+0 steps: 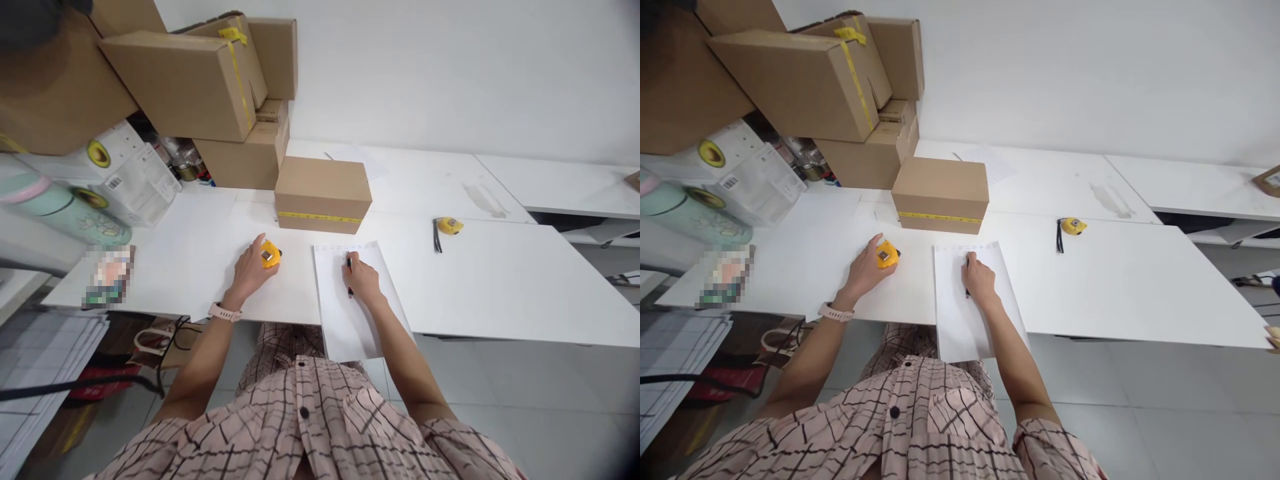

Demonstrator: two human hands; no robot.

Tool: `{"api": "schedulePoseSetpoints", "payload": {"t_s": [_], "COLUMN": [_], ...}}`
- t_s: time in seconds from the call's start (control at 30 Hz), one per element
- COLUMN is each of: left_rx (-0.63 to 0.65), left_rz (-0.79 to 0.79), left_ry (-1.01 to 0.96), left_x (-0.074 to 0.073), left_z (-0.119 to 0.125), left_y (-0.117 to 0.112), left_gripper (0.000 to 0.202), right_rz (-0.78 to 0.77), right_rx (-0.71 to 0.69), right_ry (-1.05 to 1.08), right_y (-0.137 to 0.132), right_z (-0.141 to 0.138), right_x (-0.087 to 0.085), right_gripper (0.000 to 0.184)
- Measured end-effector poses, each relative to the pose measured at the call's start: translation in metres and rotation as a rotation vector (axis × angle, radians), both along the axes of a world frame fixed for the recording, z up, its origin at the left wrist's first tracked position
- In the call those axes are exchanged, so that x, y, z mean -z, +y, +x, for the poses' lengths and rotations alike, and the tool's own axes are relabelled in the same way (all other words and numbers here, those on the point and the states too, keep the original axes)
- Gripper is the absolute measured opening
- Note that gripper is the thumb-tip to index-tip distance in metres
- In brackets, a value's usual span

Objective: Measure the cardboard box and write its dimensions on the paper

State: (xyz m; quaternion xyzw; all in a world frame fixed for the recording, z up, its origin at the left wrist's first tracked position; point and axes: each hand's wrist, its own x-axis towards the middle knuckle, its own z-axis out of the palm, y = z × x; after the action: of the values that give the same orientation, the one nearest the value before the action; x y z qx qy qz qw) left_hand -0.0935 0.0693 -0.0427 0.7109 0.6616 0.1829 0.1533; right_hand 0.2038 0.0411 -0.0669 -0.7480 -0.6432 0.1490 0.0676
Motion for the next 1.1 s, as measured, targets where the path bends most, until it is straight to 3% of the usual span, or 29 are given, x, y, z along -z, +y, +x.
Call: {"api": "schedulePoseSetpoints", "payload": {"t_s": [0.1,0.23,0.3,0.37,0.47,0.57,0.63,0.73,0.97,1.1], "left_rx": [0.025,0.099,0.217,0.421,0.645,0.638,0.613,0.605,0.585,0.595], "left_rz": [0.019,0.193,0.297,0.322,0.235,0.138,0.107,0.096,0.081,0.088], "left_ry": [0.128,0.172,0.109,0.030,0.019,0.070,0.079,0.079,0.061,0.053], "left_x": [0.012,0.021,0.026,0.033,0.046,0.057,0.060,0.059,0.054,0.055], "left_z": [-0.004,0.010,0.031,0.058,0.096,0.112,0.113,0.109,0.110,0.109], "left_y": [0.014,0.012,0.005,-0.003,-0.010,-0.013,-0.014,-0.014,-0.014,-0.013], "left_gripper": [0.078,0.069,0.061,0.047,0.039,0.041,0.043,0.044,0.044,0.050], "right_rz": [0.041,0.129,0.160,0.201,0.293,0.378,0.361,0.294,0.398,0.397], "right_rx": [-0.049,-0.051,-0.063,-0.055,0.000,0.137,0.188,0.129,0.086,0.054], "right_ry": [0.201,0.986,1.285,1.406,1.417,1.339,1.316,1.331,1.117,1.111], "right_y": [0.001,0.002,0.006,0.013,0.032,0.052,0.061,0.066,0.062,0.063], "right_z": [0.008,0.026,0.028,0.022,0.000,-0.022,-0.030,-0.033,-0.030,-0.031], "right_x": [0.002,-0.006,-0.015,-0.022,-0.019,-0.002,0.012,0.026,0.034,0.039], "right_gripper": [0.029,0.029,0.032,0.039,0.044,0.045,0.049,0.050,0.039,0.029]}}
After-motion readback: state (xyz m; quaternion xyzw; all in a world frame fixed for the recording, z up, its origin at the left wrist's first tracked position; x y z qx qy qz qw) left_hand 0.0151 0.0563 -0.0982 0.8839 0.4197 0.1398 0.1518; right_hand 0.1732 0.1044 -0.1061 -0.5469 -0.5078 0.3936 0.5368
